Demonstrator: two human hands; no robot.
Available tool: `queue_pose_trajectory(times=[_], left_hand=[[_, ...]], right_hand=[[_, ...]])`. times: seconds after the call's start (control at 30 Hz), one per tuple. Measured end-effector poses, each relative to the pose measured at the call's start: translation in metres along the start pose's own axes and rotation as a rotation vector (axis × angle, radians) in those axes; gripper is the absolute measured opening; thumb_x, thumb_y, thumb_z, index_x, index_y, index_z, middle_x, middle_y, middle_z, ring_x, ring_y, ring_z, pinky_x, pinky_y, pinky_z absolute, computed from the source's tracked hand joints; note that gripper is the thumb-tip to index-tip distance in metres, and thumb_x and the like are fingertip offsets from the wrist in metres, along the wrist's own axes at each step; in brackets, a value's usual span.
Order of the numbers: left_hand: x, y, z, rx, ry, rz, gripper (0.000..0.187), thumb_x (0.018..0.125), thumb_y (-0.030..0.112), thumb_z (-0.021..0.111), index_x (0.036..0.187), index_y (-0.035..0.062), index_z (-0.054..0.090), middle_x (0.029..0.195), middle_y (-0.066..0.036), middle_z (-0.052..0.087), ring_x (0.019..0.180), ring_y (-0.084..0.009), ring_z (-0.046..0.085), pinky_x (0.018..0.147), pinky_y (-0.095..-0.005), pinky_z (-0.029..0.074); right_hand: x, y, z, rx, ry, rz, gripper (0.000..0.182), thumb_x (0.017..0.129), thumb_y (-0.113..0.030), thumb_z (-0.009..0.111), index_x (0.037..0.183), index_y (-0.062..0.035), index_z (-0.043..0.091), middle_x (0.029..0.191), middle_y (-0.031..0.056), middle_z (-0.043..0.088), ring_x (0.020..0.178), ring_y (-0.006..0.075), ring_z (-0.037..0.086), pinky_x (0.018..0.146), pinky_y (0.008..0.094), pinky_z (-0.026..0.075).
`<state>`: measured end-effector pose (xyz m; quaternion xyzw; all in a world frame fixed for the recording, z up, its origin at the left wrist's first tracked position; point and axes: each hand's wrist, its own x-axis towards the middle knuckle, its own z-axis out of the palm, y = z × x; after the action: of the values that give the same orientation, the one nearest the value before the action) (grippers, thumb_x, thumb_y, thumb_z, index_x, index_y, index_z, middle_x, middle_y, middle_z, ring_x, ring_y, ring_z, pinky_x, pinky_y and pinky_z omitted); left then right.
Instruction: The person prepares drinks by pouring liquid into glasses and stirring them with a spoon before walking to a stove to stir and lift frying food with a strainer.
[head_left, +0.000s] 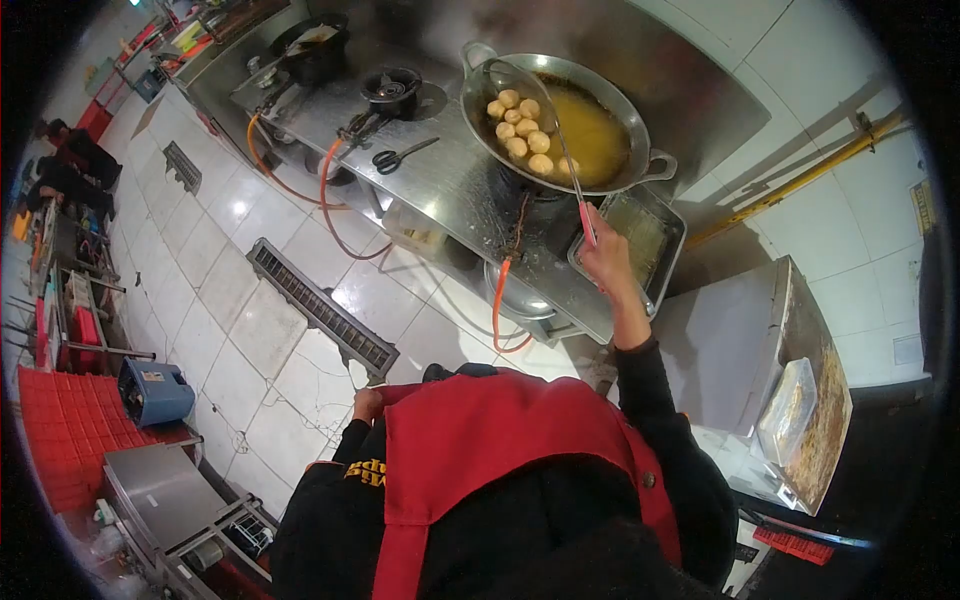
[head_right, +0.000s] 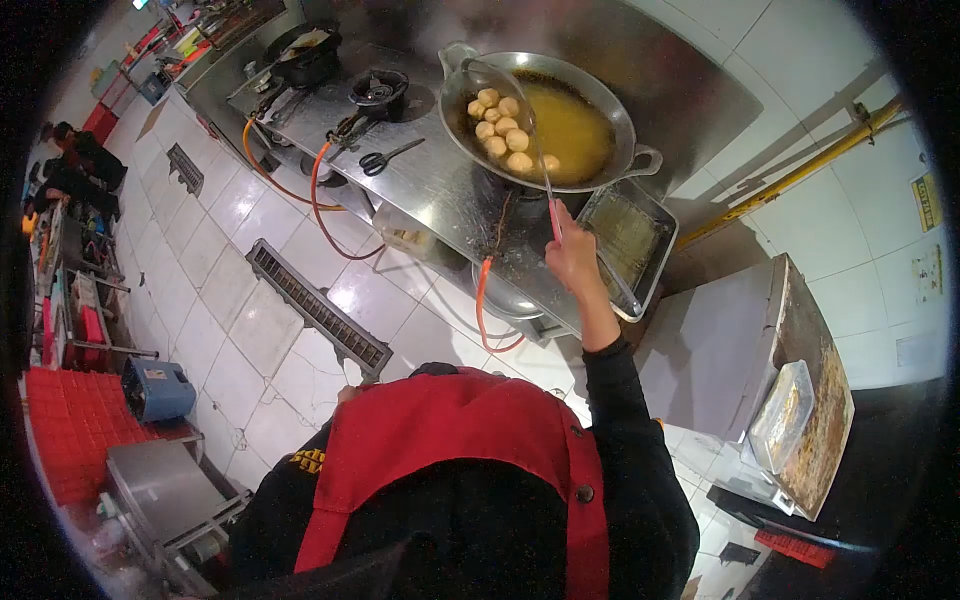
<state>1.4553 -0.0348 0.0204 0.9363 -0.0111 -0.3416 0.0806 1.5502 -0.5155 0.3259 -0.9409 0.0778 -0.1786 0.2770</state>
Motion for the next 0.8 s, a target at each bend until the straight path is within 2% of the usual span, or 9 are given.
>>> queue_pose_trajectory(times=[0.1,0.43,0.47,0.53,0.57,0.63,0.7,0.73,0.8], left_hand=[[-0.002,0.008,-0.006,-0.055,-0.017,-0.068,0.025,0.074,0.023,0.047,0.077,0.0063,0.065,0.084,-0.015,0.063,0.080,-0.0314,0.061,0.068,-0.0396,0.049],[0.008,0.016,-0.013,-0.119,0.039,-0.043,0.026,0.074,0.021,0.044,0.078,0.0034,0.064,0.084,-0.018,0.062,0.083,-0.0331,0.060,0.071,-0.0408,0.048],[0.023,0.006,0.003,-0.117,0.038,-0.041,0.026,0.074,0.021,0.044,0.078,0.0034,0.064,0.084,-0.018,0.062,0.083,-0.0331,0.060,0.071,-0.0408,0.048],[0.059,-0.020,0.045,0.433,0.006,0.342,0.023,0.073,0.019,0.047,0.077,0.0045,0.064,0.084,-0.016,0.063,0.081,-0.0308,0.060,0.069,-0.0400,0.049],[0.050,-0.014,0.034,0.435,0.006,0.343,0.023,0.073,0.019,0.047,0.077,0.0045,0.064,0.084,-0.016,0.063,0.081,-0.0308,0.060,0.069,-0.0400,0.049],[0.032,0.000,0.013,0.070,0.080,0.100,0.020,0.072,0.017,0.048,0.076,0.0060,0.065,0.084,-0.014,0.063,0.081,-0.0293,0.061,0.067,-0.0393,0.049],[0.029,0.007,0.011,0.045,0.094,0.051,0.021,0.073,0.017,0.048,0.077,0.0065,0.065,0.085,-0.014,0.063,0.081,-0.0296,0.061,0.068,-0.0393,0.049],[0.028,0.009,0.010,0.018,0.109,0.000,0.022,0.073,0.018,0.047,0.078,0.0069,0.065,0.086,-0.014,0.063,0.082,-0.0298,0.060,0.069,-0.0394,0.049],[0.024,0.010,0.008,-0.037,0.109,0.002,0.023,0.073,0.019,0.046,0.080,0.0073,0.065,0.086,-0.014,0.063,0.082,-0.0298,0.060,0.071,-0.0393,0.049]], right_hand=[[-0.013,-0.018,-0.014,0.013,0.041,-0.116,0.066,0.060,0.004,0.048,0.125,-0.0064,0.040,0.096,0.0262,0.055,0.071,0.0363,0.058,0.064,0.0376,0.047],[-0.044,-0.027,-0.071,-0.016,0.077,-0.235,0.067,0.060,0.004,0.048,0.125,-0.0086,0.040,0.095,0.0242,0.056,0.077,0.0373,0.057,0.067,0.0345,0.047],[-0.048,-0.030,-0.079,0.061,0.000,-0.098,0.066,0.060,0.004,0.048,0.125,-0.0084,0.041,0.095,0.0247,0.056,0.078,0.0369,0.057,0.069,0.0335,0.046],[-0.054,-0.040,-0.094,0.139,-0.076,0.040,0.065,0.060,0.004,0.049,0.124,-0.0082,0.042,0.096,0.0252,0.055,0.079,0.0366,0.057,0.070,0.0326,0.046],[-0.056,-0.046,-0.103,0.204,-0.121,0.109,0.065,0.061,0.003,0.050,0.124,-0.0081,0.042,0.096,0.0252,0.055,0.078,0.0337,0.059,0.070,0.0319,0.046],[-0.057,-0.045,-0.107,0.270,-0.164,0.180,0.064,0.061,0.002,0.050,0.124,-0.0080,0.043,0.096,0.0253,0.055,0.077,0.0308,0.060,0.070,0.0312,0.046],[-0.058,-0.031,-0.102,0.161,-0.196,0.136,0.065,0.061,0.002,0.052,0.124,-0.0084,0.042,0.083,0.0206,0.059,0.064,0.0229,0.060,0.063,0.0289,0.047],[-0.056,-0.027,-0.099,0.161,-0.196,0.135,0.065,0.061,0.002,0.052,0.124,-0.0084,0.042,0.083,0.0206,0.059,0.064,0.0229,0.060,0.063,0.0289,0.047],[-0.052,-0.018,-0.092,0.219,-0.268,0.330,0.066,0.060,0.003,0.053,0.125,-0.0096,0.043,0.064,0.0126,0.058,0.047,0.0160,0.054,0.048,0.0273,0.045]])
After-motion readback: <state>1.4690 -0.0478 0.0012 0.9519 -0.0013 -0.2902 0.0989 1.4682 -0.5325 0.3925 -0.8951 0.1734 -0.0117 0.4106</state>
